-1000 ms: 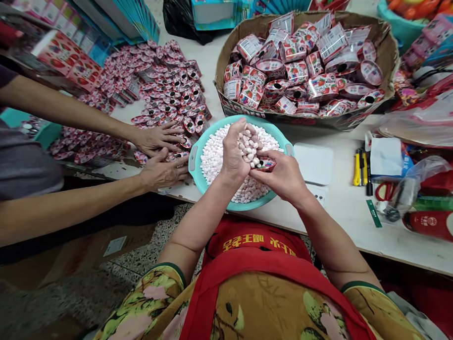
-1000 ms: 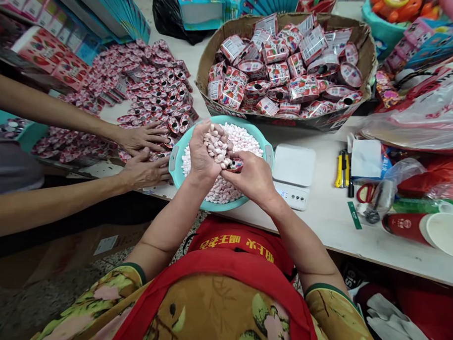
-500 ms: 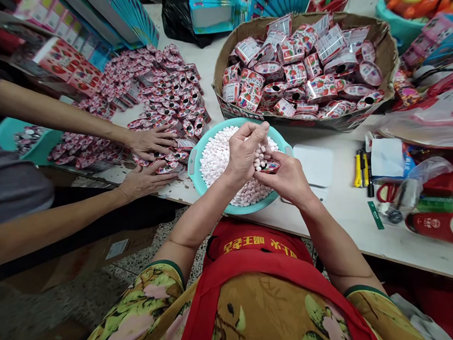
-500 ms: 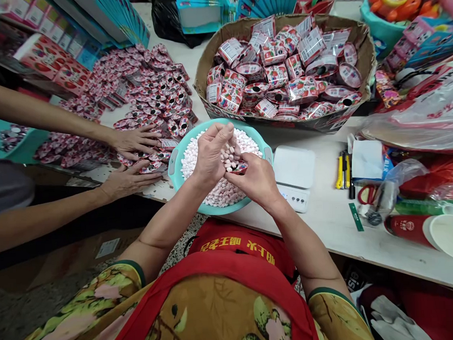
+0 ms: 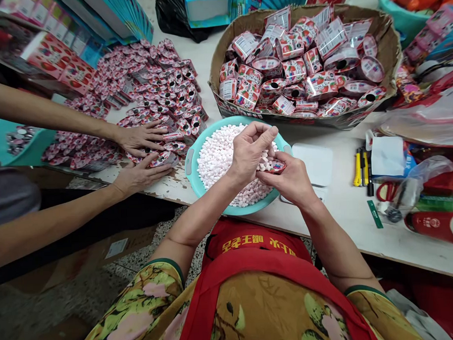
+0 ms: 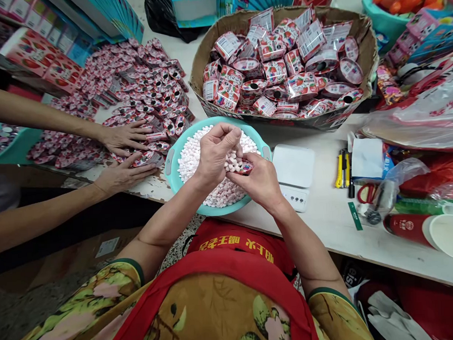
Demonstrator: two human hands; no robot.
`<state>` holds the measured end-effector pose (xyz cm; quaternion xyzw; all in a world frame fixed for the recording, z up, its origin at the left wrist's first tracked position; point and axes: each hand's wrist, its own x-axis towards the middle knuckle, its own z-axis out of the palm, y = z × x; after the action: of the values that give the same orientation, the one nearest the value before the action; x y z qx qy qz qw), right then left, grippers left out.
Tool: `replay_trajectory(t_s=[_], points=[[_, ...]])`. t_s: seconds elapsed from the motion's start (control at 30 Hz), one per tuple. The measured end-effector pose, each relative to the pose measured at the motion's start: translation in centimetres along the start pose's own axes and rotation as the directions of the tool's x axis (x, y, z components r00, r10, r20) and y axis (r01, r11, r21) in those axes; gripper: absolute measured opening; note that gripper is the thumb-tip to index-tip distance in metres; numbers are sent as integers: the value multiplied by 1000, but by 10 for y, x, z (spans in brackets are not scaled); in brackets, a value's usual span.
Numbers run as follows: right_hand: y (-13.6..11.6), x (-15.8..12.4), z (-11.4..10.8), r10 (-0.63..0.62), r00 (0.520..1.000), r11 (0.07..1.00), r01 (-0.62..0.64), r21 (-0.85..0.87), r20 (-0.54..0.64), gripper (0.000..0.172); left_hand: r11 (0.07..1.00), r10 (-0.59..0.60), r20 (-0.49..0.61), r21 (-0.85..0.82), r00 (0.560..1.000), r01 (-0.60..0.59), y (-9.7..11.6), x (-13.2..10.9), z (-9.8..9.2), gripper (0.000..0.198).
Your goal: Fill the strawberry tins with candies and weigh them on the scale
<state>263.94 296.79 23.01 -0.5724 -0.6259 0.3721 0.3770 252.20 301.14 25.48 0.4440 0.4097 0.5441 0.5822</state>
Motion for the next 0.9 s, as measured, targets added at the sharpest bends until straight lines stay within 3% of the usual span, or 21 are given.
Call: replay_trajectory(t_s=[0.3,0.53,0.9], points=[[5,-3,-2,78,995,980,-87,177,54,30,998,-58,78,-11,995,60,5,0,4,35],[9,-6,-2,126,990,953,-139,270,65,29,982,-182,190,-24,965,189,8,-1,8,34],[5,-8,-4,129,989,944,-146,296,77,27,992,-123,203,12,971,123,1,3,9,31]])
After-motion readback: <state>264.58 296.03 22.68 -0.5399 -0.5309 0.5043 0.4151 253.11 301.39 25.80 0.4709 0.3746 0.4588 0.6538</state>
